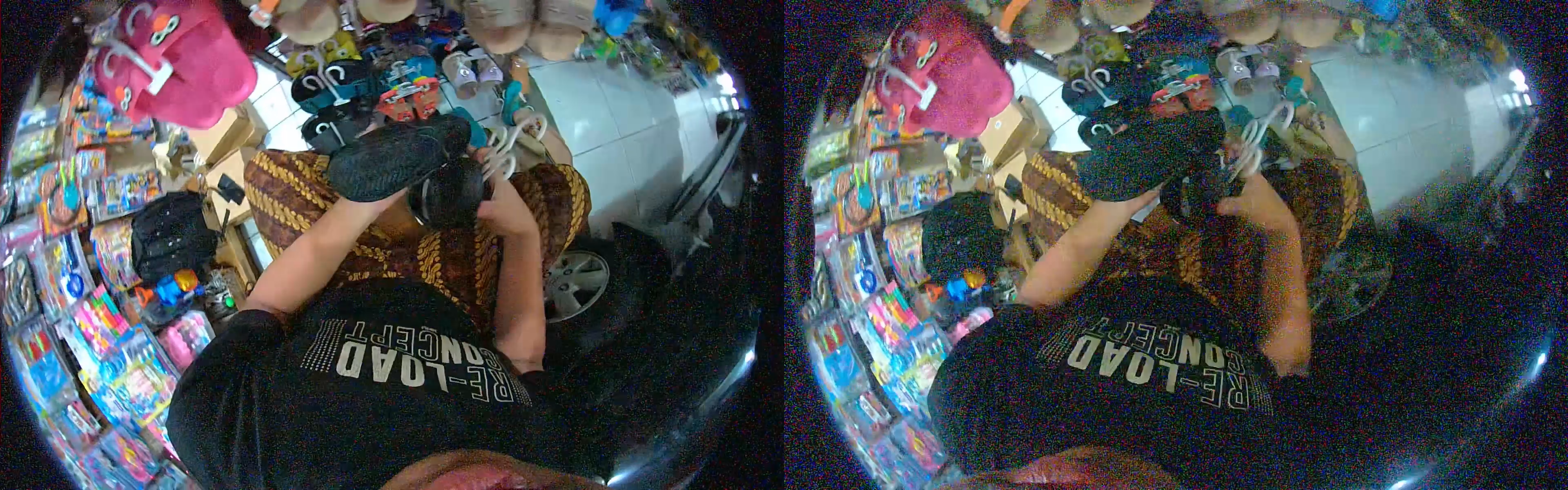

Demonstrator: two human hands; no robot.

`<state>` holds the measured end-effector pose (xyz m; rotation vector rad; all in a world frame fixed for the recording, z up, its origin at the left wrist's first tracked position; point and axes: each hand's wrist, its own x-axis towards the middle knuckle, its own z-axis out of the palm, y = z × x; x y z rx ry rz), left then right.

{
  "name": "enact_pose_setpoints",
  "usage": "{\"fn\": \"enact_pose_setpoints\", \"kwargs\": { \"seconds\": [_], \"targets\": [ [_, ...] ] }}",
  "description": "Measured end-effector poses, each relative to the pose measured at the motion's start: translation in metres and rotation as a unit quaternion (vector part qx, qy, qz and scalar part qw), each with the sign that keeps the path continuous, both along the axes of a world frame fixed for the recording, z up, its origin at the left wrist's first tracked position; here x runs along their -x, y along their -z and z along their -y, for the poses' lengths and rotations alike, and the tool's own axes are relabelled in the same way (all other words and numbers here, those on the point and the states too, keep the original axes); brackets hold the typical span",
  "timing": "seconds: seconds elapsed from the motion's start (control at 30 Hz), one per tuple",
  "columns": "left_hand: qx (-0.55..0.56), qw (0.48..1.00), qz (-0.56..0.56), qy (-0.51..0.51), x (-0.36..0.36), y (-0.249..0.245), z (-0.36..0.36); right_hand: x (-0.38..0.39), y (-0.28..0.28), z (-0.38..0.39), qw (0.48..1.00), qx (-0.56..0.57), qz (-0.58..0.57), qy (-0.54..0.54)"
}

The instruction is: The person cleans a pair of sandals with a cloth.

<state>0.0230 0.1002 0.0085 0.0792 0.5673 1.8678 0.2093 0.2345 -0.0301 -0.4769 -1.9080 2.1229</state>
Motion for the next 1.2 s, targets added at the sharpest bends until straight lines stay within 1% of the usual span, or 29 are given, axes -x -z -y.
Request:
{"fn": "enact_pose_setpoints", "kwargs": {
  "seconds": [0.03, 0.07, 0.1, 0.13, 0.2, 0.23, 0.3, 0.33, 0.37, 0.4, 0.43, 0.47, 0.5, 0.53, 0.57, 0.6, 0.63, 0.67, 0.7, 0.73, 0.8, 0.83, 0.87, 0.9, 0.97, 1.0, 1.03, 1.13, 1.2],
  "targets": [
    [0.002, 0.997, -0.08, -0.004, 0.007, 0.009, 0.008, 0.008, 0.002, 0.013, 0.999, 0.011, -0.032, 0.018],
    [0.005, 0.987, -0.159, -0.005, 0.012, 0.018, 0.016, 0.016, 0.002, 0.023, 0.996, 0.065, -0.047, 0.03],
    [0.007, 0.997, -0.023, -0.067, 0.006, 0.004, 0.006, 0.024, -0.004, 0.032, 0.99, 0.117, -0.06, 0.044],
    [0.04, 0.997, -0.015, -0.064, 0.008, 0.004, 0.011, 0.028, -0.007, 0.035, 0.981, 0.167, -0.072, 0.063],
    [0.11, 0.993, 0.006, -0.049, 0.011, 0.003, 0.027, 0.025, 0.007, 0.037, 0.997, 0.067, -0.012, 0.037],
    [0.111, 0.992, 0.023, -0.05, 0.009, -0.003, 0.028, 0.034, -0.023, 0.044, 0.998, 0.051, 0.018, 0.034],
    [0.228, 0.959, -0.148, -0.079, 0.001, -0.007, 0.026, 0.041, -0.01, 0.047, 0.996, -0.078, -0.008, 0.049],
    [0.278, 0.927, -0.233, -0.091, -0.003, -0.007, 0.025, 0.036, -0.03, 0.042, 0.998, -0.035, 0.055, 0.024],
    [0.24, 0.946, -0.207, -0.065, 0.004, 0.014, 0.028, 0.034, -0.01, 0.041, 0.998, -0.016, 0.035, 0.054],
    [0.261, 0.943, -0.207, -0.028, 0.004, 0.013, 0.028, 0.033, 0.01, 0.038, 0.997, 0.001, 0.013, 0.082],
    [0.28, 0.937, -0.208, 0.008, 0.005, 0.01, 0.027, 0.034, 0.001, 0.035, 0.994, 0.052, 0.047, 0.089],
    [0.299, 0.93, -0.209, 0.041, 0.01, 0.008, 0.029, 0.037, 0.005, 0.03, 0.98, 0.146, 0.06, 0.12],
    [0.267, 0.943, -0.19, 0.055, 0.018, 0.021, 0.033, 0.041, 0.015, 0.023, 0.957, 0.239, 0.07, 0.15],
    [0.236, 0.954, -0.17, 0.071, 0.024, 0.029, 0.035, 0.045, 0.01, 0.021, 0.924, 0.329, 0.078, 0.177],
    [0.21, 0.96, -0.179, 0.045, 0.025, 0.038, 0.034, 0.046, 0.004, 0.019, 0.877, 0.468, -0.038, 0.097],
    [0.185, 0.965, -0.186, 0.018, 0.024, 0.038, 0.032, 0.044, 0.002, 0.014, 0.867, 0.489, -0.064, 0.073],
    [0.18, 0.952, -0.248, -0.025, 0.024, 0.036, 0.033, 0.042, 0.003, 0.004, 0.855, 0.509, -0.089, 0.048],
    [0.185, 0.925, -0.331, -0.027, 0.027, 0.033, 0.035, 0.041, 0.005, -0.003, 0.841, 0.528, -0.114, 0.025],
    [0.189, 0.891, -0.412, -0.028, 0.031, 0.031, 0.038, 0.044, 0.003, -0.006, 0.833, 0.538, -0.129, 0.009],
    [0.19, 0.85, -0.49, -0.032, 0.032, 0.029, 0.04, 0.043, 0.001, -0.004, 0.837, 0.536, -0.109, 0.012],
    [0.202, 0.856, -0.471, -0.064, 0.025, 0.022, 0.038, 0.044, -0.007, -0.002, 0.842, 0.535, -0.07, 0.017],
    [0.215, 0.856, -0.463, -0.086, 0.015, 0.016, 0.033, 0.044, 0.015, -0.003, 0.834, 0.547, -0.068, 0.003],
    [0.228, 0.854, -0.454, -0.109, 0.01, 0.013, 0.031, 0.048, 0.037, -0.007, 0.841, 0.539, -0.039, 0.03],
    [0.284, 0.757, -0.582, -0.089, 0.018, 0.035, 0.036, 0.052, 0.059, -0.012, 0.846, 0.53, -0.01, 0.057],
    [0.27, 0.858, -0.43, -0.081, 0.008, 0.024, 0.034, 0.052, 0.066, -0.014, 0.842, 0.535, 0.023, 0.064],
    [0.258, 0.898, -0.348, -0.076, 0.002, 0.014, 0.031, 0.051, 0.061, -0.017, 0.833, 0.551, 0.027, 0.044],
    [0.259, 0.893, -0.357, -0.088, -0.004, 0.005, 0.03, 0.05, 0.057, -0.018, 0.823, 0.566, 0.03, 0.025],
    [0.29, 0.904, -0.313, 0.021, 0.017, 0.021, 0.037, 0.056, 0.075, -0.022, 0.842, 0.536, 0.045, 0.037],
    [0.302, 0.902, -0.304, 0.056, 0.021, 0.021, 0.04, 0.054, 0.07, -0.019, 0.852, 0.519, 0.049, 0.044]
  ]
}}
